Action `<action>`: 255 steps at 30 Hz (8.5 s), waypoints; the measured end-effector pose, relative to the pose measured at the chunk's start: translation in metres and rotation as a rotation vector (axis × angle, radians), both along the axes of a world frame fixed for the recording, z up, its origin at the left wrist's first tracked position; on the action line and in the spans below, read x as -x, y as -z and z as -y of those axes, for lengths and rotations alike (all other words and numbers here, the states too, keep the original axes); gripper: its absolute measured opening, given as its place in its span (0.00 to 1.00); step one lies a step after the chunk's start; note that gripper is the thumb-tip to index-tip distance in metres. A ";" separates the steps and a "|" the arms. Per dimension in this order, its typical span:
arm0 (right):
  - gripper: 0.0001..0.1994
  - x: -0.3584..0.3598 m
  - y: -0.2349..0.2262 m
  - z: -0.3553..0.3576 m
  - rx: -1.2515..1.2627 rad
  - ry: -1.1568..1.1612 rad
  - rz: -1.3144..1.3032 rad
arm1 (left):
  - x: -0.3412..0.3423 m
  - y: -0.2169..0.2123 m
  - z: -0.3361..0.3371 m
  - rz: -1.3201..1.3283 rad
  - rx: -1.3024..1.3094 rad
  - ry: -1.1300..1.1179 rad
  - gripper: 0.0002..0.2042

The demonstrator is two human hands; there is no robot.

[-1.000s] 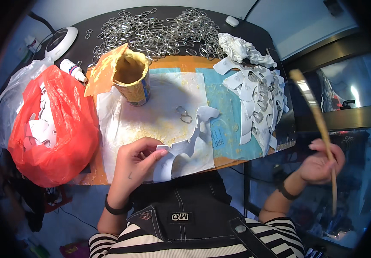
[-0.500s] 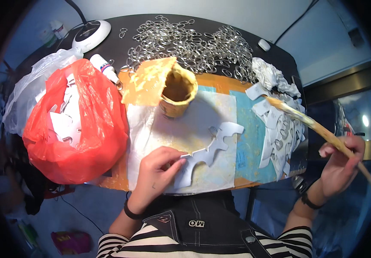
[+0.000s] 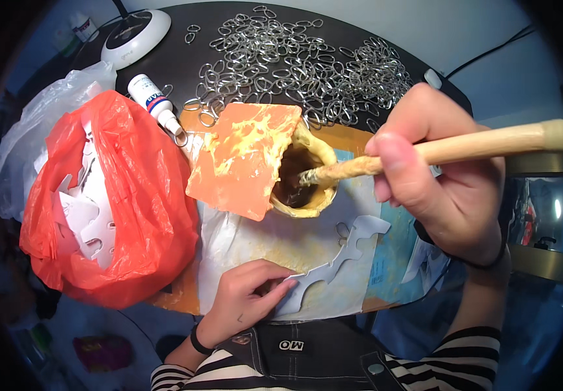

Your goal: Applying glue to white shoe components using a brush at a workstation.

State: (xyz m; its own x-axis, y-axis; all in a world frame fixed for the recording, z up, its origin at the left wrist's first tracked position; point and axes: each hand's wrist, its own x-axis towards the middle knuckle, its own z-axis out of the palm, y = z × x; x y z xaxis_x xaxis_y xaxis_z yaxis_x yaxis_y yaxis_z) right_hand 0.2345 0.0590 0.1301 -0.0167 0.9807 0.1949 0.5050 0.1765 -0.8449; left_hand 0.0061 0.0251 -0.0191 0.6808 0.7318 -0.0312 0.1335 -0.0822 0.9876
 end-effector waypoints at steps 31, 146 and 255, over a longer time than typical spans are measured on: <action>0.17 -0.070 0.017 0.102 -0.061 0.545 0.053 | 0.010 -0.005 0.008 -0.077 0.354 -0.096 0.06; 0.14 0.046 0.112 0.198 -0.292 0.247 0.258 | 0.009 0.002 0.015 -0.094 0.256 -0.127 0.05; 0.17 -0.040 -0.016 0.149 -0.414 0.293 -0.122 | 0.009 0.009 0.033 -0.318 -0.676 0.033 0.23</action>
State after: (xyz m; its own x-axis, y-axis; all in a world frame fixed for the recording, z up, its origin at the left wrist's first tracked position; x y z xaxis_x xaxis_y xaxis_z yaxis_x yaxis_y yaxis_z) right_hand 0.2743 -0.0904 0.1463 0.2939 0.7809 0.5511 0.4855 0.3747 -0.7899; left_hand -0.0034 -0.0077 -0.0282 0.7360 0.6403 0.2197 0.3910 -0.6669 0.6343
